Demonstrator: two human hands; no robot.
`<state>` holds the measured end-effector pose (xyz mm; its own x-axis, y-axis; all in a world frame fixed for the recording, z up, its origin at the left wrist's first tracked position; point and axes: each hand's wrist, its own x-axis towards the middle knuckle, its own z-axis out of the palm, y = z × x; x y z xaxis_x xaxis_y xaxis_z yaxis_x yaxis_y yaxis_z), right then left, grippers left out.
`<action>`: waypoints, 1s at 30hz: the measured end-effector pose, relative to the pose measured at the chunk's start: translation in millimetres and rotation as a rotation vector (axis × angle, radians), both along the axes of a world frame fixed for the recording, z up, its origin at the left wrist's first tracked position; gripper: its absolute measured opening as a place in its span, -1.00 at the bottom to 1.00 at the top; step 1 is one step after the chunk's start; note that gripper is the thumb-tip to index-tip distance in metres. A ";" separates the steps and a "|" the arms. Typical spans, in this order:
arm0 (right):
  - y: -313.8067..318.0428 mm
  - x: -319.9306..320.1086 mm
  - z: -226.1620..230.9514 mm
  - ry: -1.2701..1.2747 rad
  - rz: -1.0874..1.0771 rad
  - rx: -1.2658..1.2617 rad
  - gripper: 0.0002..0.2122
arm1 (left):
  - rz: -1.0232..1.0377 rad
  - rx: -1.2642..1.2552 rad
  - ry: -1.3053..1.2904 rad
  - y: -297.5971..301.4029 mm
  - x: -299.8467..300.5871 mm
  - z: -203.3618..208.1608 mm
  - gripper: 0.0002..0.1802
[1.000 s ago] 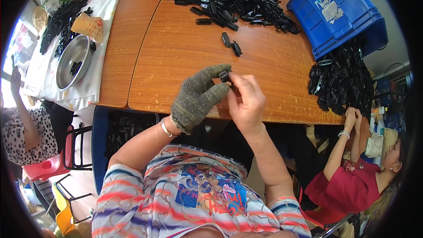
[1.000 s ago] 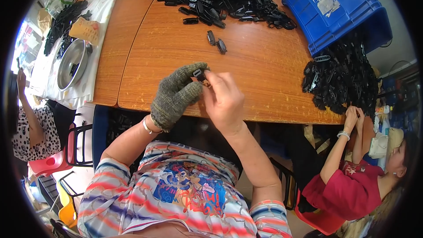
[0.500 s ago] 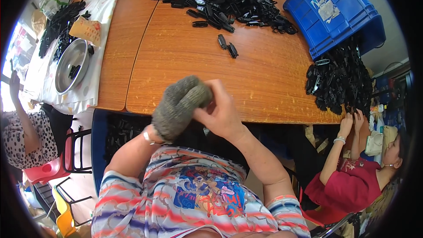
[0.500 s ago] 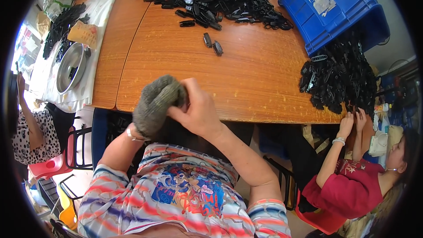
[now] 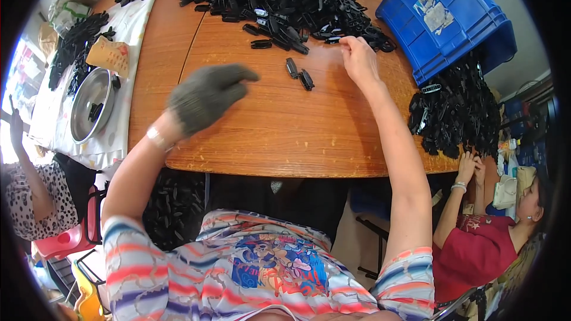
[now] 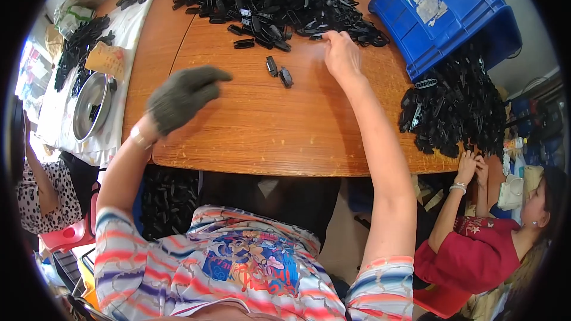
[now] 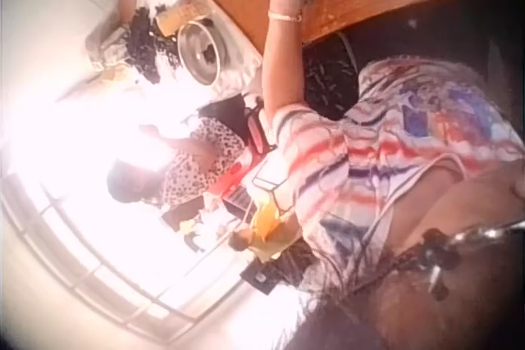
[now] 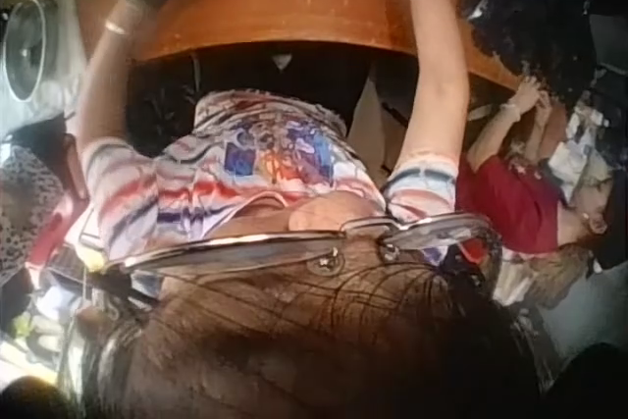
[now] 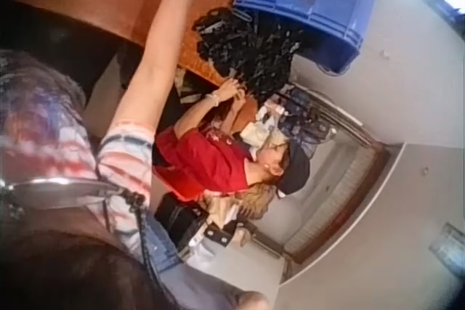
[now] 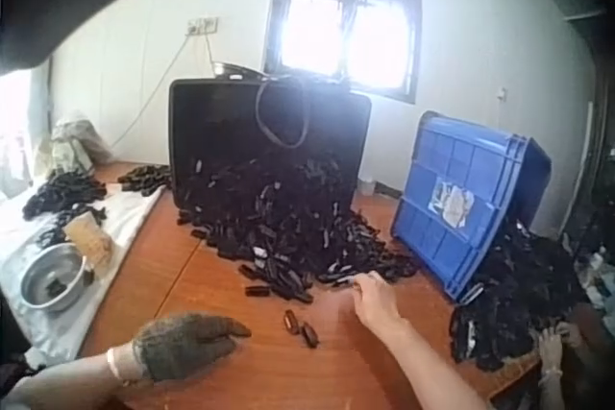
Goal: The recorder inspects small black plastic components one by one from a pile on a workbench and places them into a sorting bin.
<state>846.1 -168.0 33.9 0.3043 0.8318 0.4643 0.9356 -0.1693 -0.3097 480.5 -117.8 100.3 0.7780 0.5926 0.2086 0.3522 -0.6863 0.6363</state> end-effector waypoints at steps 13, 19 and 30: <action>27.3 -20.4 2.9 -0.075 -0.066 -0.191 -0.73 | 0.062 0.150 0.267 30.0 111.2 -42.3 -0.60; 21.4 -17.1 -1.0 -0.148 0.073 -0.149 -0.74 | 0.151 0.148 0.314 31.6 95.6 -42.3 -0.64; 24.5 -24.8 15.7 -0.212 0.003 -0.289 -0.82 | 0.151 0.204 0.121 26.8 68.2 -57.8 -0.67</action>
